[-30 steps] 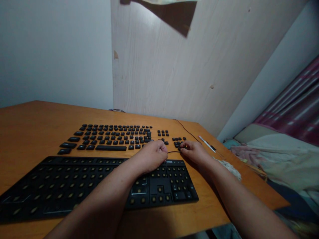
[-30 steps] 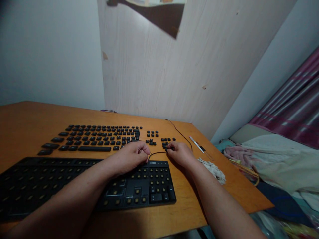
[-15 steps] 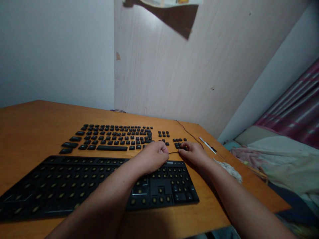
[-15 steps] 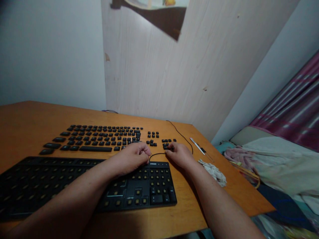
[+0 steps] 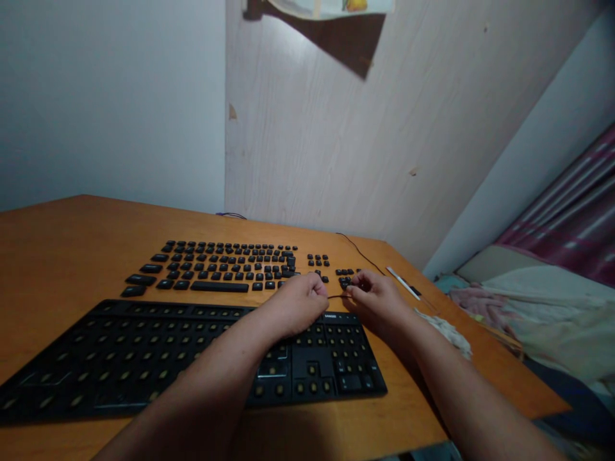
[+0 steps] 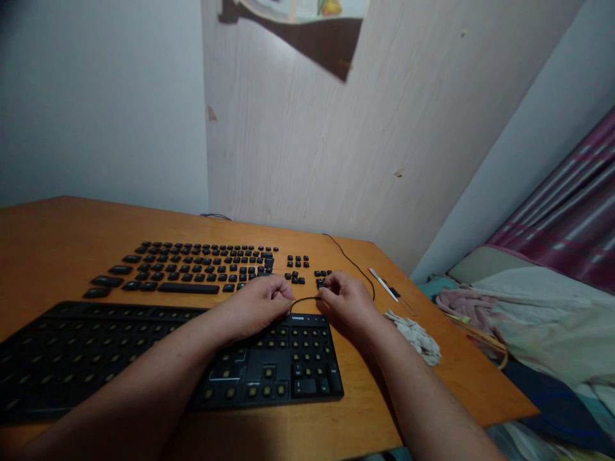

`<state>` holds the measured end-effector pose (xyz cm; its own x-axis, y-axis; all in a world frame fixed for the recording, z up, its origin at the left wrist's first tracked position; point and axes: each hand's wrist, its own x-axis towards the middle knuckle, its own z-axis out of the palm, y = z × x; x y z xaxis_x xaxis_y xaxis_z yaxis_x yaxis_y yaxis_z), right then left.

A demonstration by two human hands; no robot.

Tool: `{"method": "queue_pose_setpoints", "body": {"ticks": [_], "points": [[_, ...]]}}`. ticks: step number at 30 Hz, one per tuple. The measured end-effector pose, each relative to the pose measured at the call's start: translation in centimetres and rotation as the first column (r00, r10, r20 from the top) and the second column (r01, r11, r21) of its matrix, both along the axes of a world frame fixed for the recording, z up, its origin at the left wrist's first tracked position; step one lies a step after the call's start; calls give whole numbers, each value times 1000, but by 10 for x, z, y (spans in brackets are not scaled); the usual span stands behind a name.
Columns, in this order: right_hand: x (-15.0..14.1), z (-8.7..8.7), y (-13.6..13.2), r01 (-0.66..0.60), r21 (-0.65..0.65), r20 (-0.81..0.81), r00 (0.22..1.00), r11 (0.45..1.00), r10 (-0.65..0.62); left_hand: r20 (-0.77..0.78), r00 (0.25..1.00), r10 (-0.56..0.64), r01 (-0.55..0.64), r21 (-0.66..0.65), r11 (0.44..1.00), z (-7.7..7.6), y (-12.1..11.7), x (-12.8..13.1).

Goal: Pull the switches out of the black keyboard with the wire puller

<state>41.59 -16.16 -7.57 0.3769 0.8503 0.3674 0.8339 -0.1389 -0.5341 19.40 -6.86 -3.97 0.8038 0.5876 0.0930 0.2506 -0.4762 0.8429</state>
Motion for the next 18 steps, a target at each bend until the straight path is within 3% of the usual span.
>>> {"method": "queue_pose_setpoints", "body": {"ticks": [3,8,14,18], "points": [[-16,10,-4,-86,67,0,996,994,86,33,999,21,-21,-8,1000,2,-3,1],[-45,28,-15,-229,73,62,972,971,225,110,994,6,2,-75,997,-1,-4,5],[-62,33,-25,-307,57,101,949,950,300,239,971,29,60,-357,932,-7,-6,11],[-69,32,-27,-342,37,78,938,939,338,267,963,38,85,-436,896,-8,-8,11]]}}
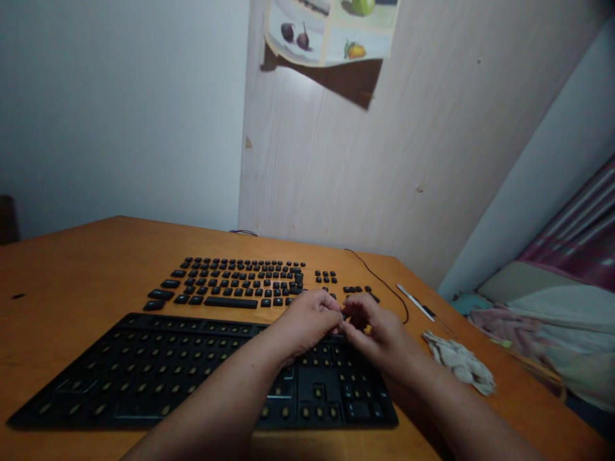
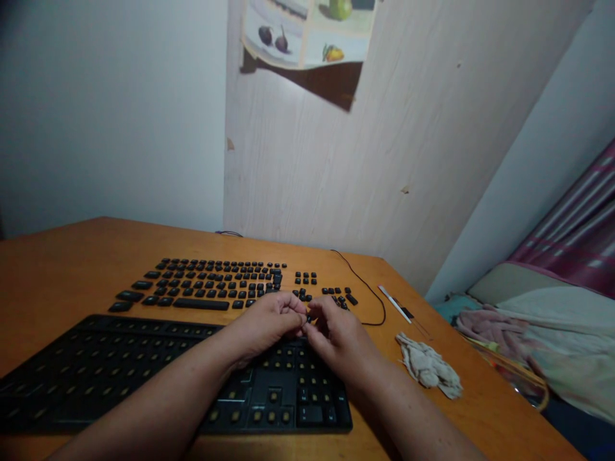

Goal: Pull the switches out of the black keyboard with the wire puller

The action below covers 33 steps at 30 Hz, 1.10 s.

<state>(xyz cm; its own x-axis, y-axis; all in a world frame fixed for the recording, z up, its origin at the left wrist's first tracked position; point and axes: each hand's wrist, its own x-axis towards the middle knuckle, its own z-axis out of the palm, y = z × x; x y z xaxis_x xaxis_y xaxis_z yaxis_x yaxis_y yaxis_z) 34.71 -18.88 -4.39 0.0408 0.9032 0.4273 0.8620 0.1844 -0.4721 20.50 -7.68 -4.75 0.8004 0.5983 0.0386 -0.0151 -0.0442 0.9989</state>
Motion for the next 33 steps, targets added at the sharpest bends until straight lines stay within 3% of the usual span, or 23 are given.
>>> {"method": "queue_pose_setpoints", "body": {"ticks": [6,14,27,30,33], "points": [[-7,5,-2,-4,-16,5,1000,1000,4,3,1000,7,-7,-55,998,3,-1,-2],[-1,8,-3,-48,56,107,993,997,42,15,1000,-3,5,-148,989,7,0,-5],[1,13,-5,-6,49,249,969,999,-6,5,999,-44,45,-151,988,12,-6,-7],[4,17,-9,22,24,219,975,999,-27,-7,1000,-17,16,-111,994,15,-6,-7],[4,24,-16,21,-40,163,987,999,-15,-66,997,33,-32,13,999,14,-2,-7]]}}
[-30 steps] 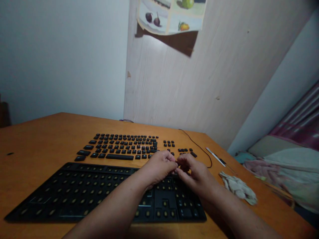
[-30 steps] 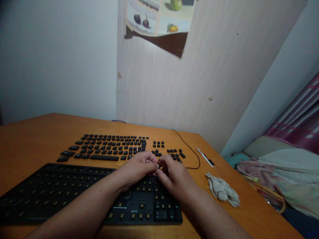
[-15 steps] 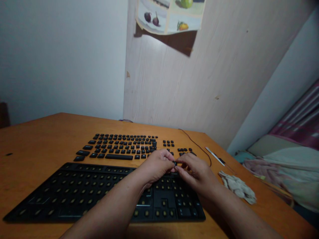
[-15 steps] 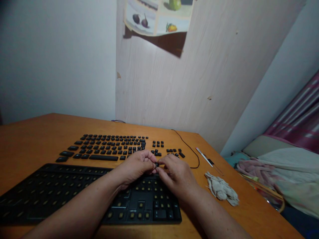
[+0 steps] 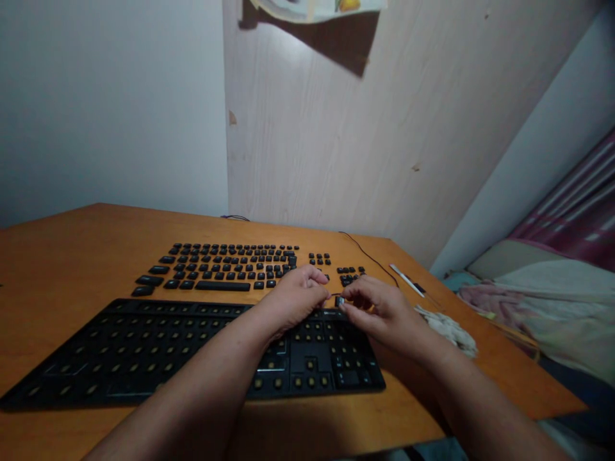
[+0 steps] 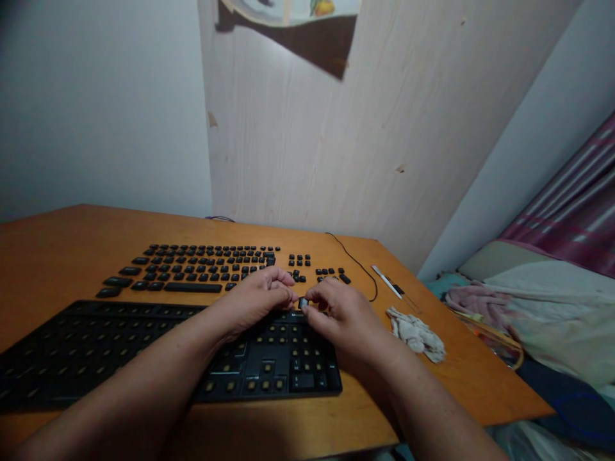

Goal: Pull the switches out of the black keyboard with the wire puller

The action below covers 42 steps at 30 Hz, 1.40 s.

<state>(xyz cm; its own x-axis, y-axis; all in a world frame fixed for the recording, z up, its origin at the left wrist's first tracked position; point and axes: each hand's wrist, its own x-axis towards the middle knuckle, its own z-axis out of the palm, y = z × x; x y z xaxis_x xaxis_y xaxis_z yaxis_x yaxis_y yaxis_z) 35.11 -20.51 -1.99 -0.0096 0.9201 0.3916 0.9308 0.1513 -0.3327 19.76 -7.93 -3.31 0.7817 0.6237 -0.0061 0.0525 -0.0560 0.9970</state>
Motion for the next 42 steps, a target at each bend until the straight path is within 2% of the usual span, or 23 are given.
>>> {"method": "queue_pose_setpoints", "body": {"ticks": [5,9,21,42], "points": [[-7,15,-18,-47,-165,-38,998,985,41,-112,993,41,-14,233,972,-6,7,2],[-15,15,-33,-68,-229,-62,997,971,55,-148,988,54,-4,316,949,-9,7,2],[-20,-10,-52,-18,-283,-168,985,959,-31,-155,986,62,-3,355,935,-6,2,1],[-22,-10,-44,-45,-394,-240,969,918,-56,-152,987,56,2,358,934,-8,2,1]]}}
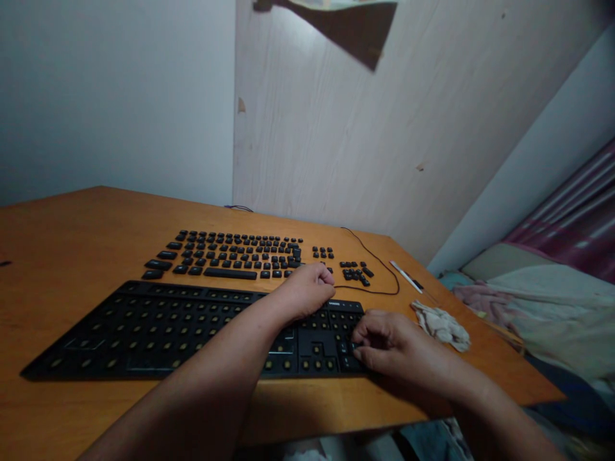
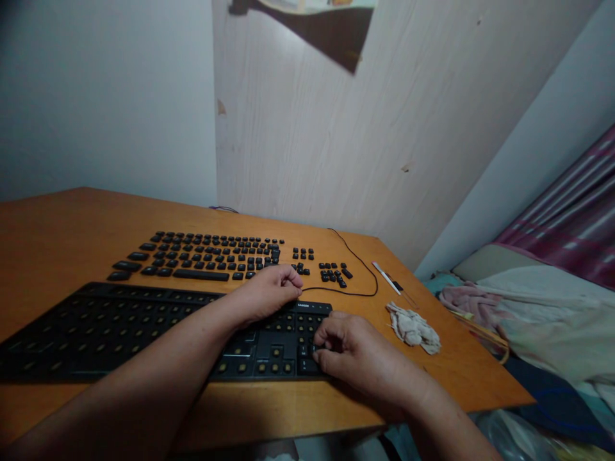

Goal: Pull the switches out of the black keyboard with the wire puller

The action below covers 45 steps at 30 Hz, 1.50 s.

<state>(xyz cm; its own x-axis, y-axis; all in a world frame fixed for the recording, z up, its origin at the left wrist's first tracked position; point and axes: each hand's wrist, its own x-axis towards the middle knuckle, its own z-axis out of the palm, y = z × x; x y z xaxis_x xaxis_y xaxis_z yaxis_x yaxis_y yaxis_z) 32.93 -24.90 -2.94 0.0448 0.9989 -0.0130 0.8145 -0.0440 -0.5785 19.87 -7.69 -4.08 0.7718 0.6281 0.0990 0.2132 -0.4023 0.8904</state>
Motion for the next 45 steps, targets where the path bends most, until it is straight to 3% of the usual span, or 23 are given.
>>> {"method": "queue_pose_setpoints", "body": {"ticks": [10,27,34,45], "points": [[4,2,4,-30,-88,-12,1000,996,29,-17,1000,-2,2,33,999,-4,3,2],[8,1,7,-61,-95,-69,996,994,55,-17,1000,1,0,37,999,-2,1,1],[6,-1,7,-11,-88,-26,1000,996,9,-15,1000,0,0,36,999,-2,1,1],[12,-7,11,-7,-195,-174,984,981,-28,-24,1000,-4,5,37,999,-2,2,1]]}}
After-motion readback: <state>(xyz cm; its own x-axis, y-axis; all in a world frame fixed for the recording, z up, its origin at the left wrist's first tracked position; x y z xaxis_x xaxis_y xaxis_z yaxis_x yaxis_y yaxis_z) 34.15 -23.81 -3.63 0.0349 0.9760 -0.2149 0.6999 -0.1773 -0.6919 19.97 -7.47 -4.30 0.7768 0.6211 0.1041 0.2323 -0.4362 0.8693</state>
